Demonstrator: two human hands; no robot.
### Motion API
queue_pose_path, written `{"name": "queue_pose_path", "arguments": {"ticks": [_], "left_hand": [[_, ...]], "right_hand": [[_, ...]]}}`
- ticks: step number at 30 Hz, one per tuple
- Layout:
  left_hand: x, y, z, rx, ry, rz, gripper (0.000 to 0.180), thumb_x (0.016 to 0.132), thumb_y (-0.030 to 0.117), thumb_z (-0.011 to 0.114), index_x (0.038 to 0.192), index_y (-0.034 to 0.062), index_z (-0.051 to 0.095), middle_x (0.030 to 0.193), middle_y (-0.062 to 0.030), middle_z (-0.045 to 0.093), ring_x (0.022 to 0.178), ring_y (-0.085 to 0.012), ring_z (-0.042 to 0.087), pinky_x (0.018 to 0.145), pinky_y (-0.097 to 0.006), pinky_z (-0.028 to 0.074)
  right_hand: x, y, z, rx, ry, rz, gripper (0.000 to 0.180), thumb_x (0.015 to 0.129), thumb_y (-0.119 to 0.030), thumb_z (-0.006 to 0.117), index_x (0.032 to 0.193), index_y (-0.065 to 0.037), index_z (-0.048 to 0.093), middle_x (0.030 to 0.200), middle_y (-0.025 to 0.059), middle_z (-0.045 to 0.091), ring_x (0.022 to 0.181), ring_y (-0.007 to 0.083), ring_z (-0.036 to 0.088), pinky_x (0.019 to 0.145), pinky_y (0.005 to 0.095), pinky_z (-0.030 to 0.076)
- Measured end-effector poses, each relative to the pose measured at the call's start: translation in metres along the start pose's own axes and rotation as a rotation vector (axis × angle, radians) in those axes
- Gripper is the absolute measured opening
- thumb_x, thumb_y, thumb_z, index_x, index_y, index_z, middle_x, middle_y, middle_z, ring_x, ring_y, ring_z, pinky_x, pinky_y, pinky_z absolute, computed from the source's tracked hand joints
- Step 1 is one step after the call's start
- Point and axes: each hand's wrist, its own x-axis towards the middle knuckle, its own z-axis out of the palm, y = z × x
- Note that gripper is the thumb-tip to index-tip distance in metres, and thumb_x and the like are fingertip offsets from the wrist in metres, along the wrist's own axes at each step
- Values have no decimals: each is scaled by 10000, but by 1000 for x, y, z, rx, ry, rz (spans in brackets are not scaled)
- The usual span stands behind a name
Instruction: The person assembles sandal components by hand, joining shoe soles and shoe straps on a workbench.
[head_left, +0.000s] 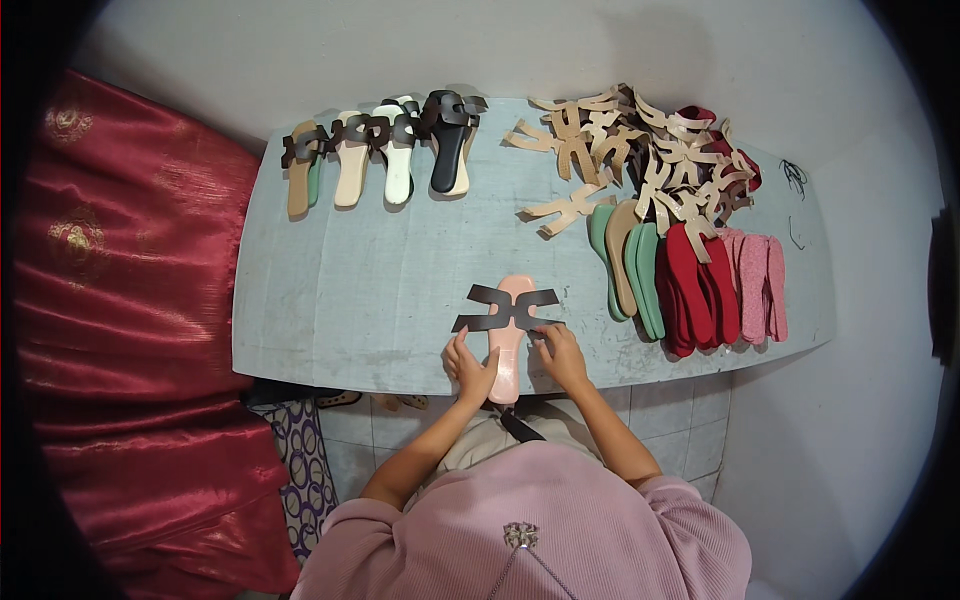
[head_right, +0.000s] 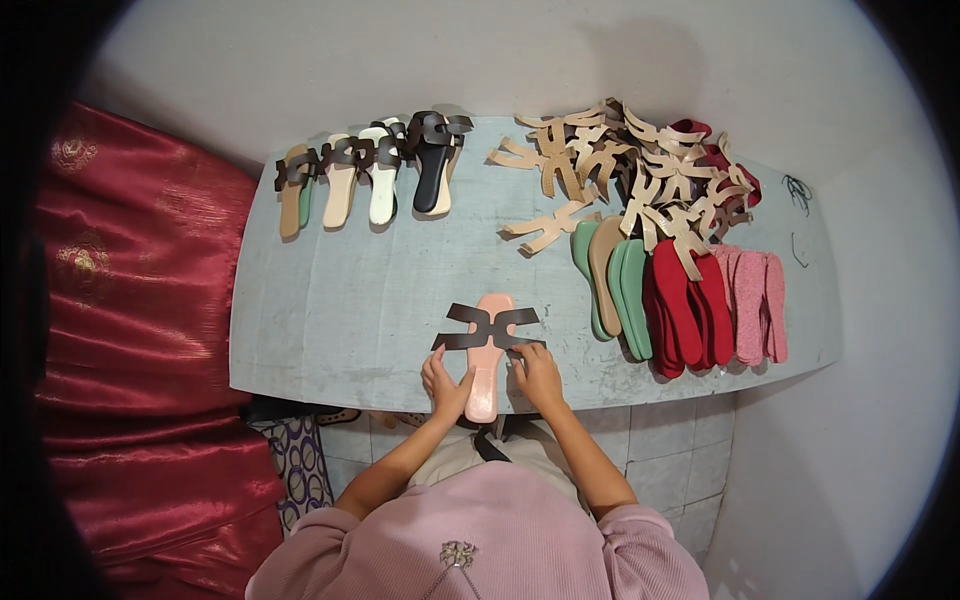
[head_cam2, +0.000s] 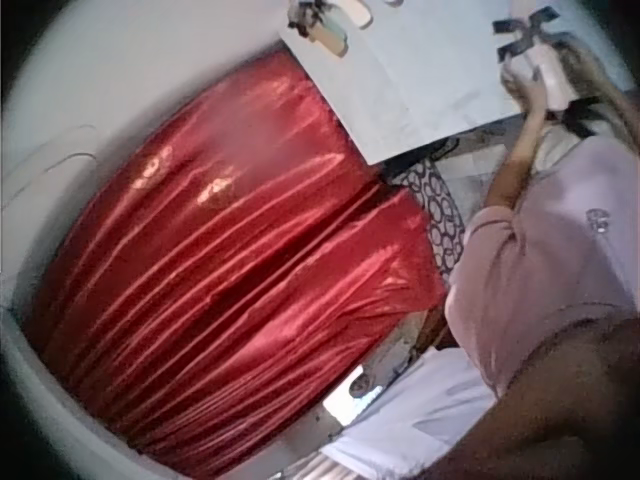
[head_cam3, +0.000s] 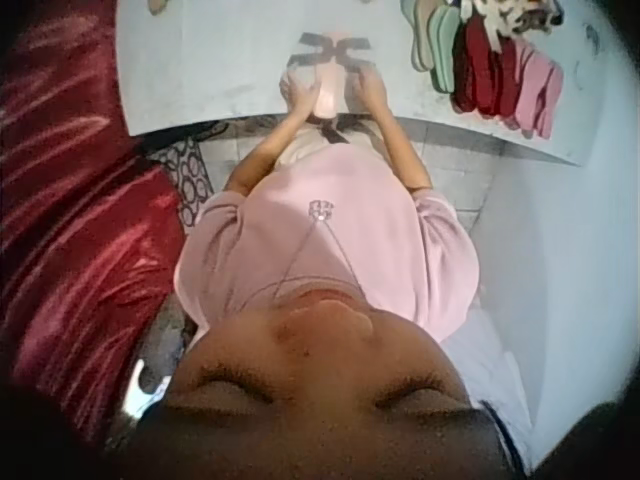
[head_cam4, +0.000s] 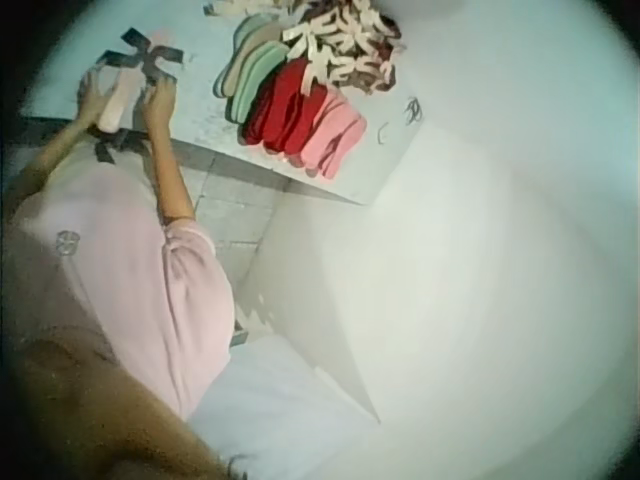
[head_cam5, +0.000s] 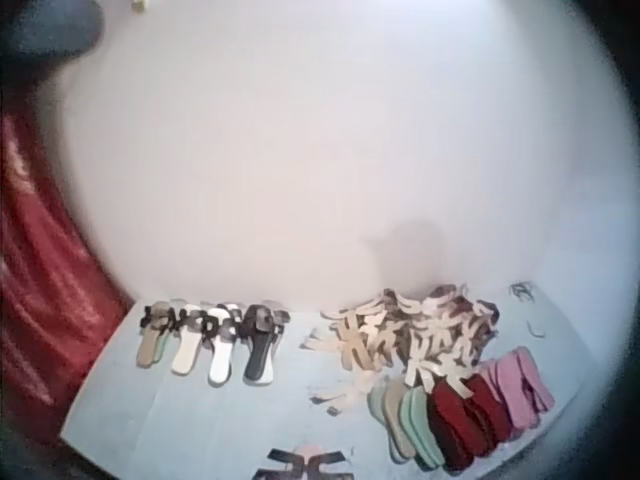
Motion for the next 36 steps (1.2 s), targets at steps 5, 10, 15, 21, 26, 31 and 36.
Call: {"name": "queue_pose_path", "arguments": {"ticks": [5,10,15,21,26,31,36], "left_hand": [[14,23,-23,278,-222,323,848,602,315,721,1287,87,277,1259,-118,315,1161,-307,286,929,-454,210],[44,29,-36,360,-447,495,971,546,413,735,1328,132,232,1333,-65,304,1223,-278,255,936,-497,185],[56,25,-36,447,-613,549,1084,480,502,733,1355,166,190,1374,-25,279,1269,-289,205,936,-554,153],[61,29,-34,500,-630,562,1135,440,557,720,1359,160,183,1378,-49,275,1271,-303,193,947,-556,137],[65,32,-25,366,-602,495,994,568,437,724,1345,95,207,1303,-102,375,1212,-295,276,919,-488,180],[69,46,-4,300,-372,305,828,599,351,720,1264,66,318,1150,-89,473,1083,-270,378,848,-423,242],[113,58,-1,374,-396,455,803,512,339,776,1184,97,409,1101,-59,478,1024,-246,423,801,-399,287]], "right_hand": [[-4,1,6,-102,27,-25,274,727,-93,595,995,-69,544,999,110,503,927,296,480,778,381,388],[-8,-2,10,-188,43,-79,371,702,-170,638,1046,-85,528,1056,108,472,990,290,440,809,405,350],[-7,-6,19,-237,46,-163,528,663,-287,677,1121,-92,499,1144,117,437,1066,295,394,858,419,312],[-6,1,31,-315,-25,-169,649,638,-335,689,1198,-104,456,1292,132,336,1136,294,347,900,433,282],[-7,1,37,-428,-62,-132,714,627,-340,696,1239,-111,407,1332,125,284,1164,299,319,906,503,273],[-5,-7,43,-491,-105,-45,754,614,-327,707,1258,-120,374,1306,114,306,1167,292,314,898,518,282],[-4,-12,50,-624,-20,-81,746,593,-316,713,1230,-93,396,1228,106,383,1104,277,360,869,487,307]]}}
